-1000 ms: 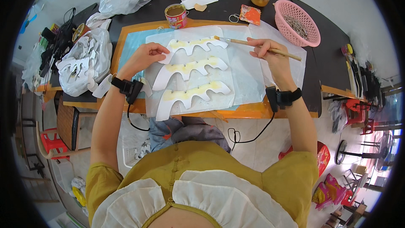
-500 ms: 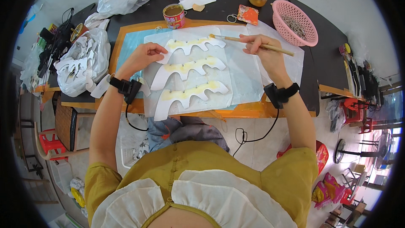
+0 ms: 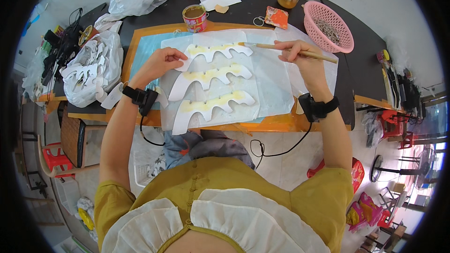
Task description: Applying adhesive or paint to white shoe components using a brush on a workshop table.
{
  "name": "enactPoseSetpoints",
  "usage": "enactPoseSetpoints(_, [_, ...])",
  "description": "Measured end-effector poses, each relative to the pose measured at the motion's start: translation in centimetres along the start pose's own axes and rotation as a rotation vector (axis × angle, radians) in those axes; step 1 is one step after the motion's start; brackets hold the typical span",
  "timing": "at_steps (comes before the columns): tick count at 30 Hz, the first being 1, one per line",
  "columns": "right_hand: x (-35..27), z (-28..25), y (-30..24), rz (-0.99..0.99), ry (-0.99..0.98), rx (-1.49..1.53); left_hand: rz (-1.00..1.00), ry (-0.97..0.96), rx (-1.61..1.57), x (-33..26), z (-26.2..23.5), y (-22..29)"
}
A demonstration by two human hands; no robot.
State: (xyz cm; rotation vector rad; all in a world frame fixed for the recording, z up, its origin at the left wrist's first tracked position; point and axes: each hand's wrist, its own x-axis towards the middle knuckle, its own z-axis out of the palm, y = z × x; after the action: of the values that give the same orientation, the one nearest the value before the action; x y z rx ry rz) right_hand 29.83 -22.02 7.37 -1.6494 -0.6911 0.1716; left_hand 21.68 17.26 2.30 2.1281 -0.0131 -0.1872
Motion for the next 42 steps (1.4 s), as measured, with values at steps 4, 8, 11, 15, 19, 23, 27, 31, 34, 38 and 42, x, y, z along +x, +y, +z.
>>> enactPoseSetpoints(4, [0.0,0.3,-0.8,0.079,0.271,0.123,-0.001,0.003,0.021,-0.1,0.0,0.2])
enactPoseSetpoints(8, [0.1,1.1,-0.6,0.100,0.497,0.213,0.017,0.011,-0.004,-0.2,0.0,0.1])
enactPoseSetpoints(11, [-0.7,1.9,-0.3,0.075,0.269,0.250,0.010,-0.007,-0.014,-0.1,0.0,0.3])
enactPoseSetpoints(15, [-0.5,4.3,-0.8,0.070,0.122,0.173,0.012,0.000,0.004,-0.1,0.0,-0.1])
enactPoseSetpoints(19, [-0.1,4.4,-0.3,0.073,0.128,0.115,0.023,0.002,-0.002,0.0,0.1,0.0])
enactPoseSetpoints(23, [0.2,4.2,0.3,0.058,0.162,0.099,0.002,-0.007,0.002,0.0,0.1,0.1])
enactPoseSetpoints(27, [-0.2,3.9,-0.1,0.064,0.157,0.103,0.005,0.004,0.011,0.0,0.1,-0.1])
enactPoseSetpoints(31, [-0.7,3.3,-0.7,0.098,0.151,0.063,0.008,0.003,0.013,0.0,0.0,-0.1])
enactPoseSetpoints(34, [-0.8,2.7,-0.5,0.090,0.156,0.043,0.006,0.005,0.020,0.0,0.1,0.1])
enactPoseSetpoints(38, [-0.3,2.6,0.3,0.034,0.157,0.022,-0.006,-0.003,0.002,-0.1,0.1,0.2])
enactPoseSetpoints(42, [-0.4,2.6,0.5,-0.067,0.077,-0.097,-0.012,0.019,-0.028,-0.1,0.2,0.3])
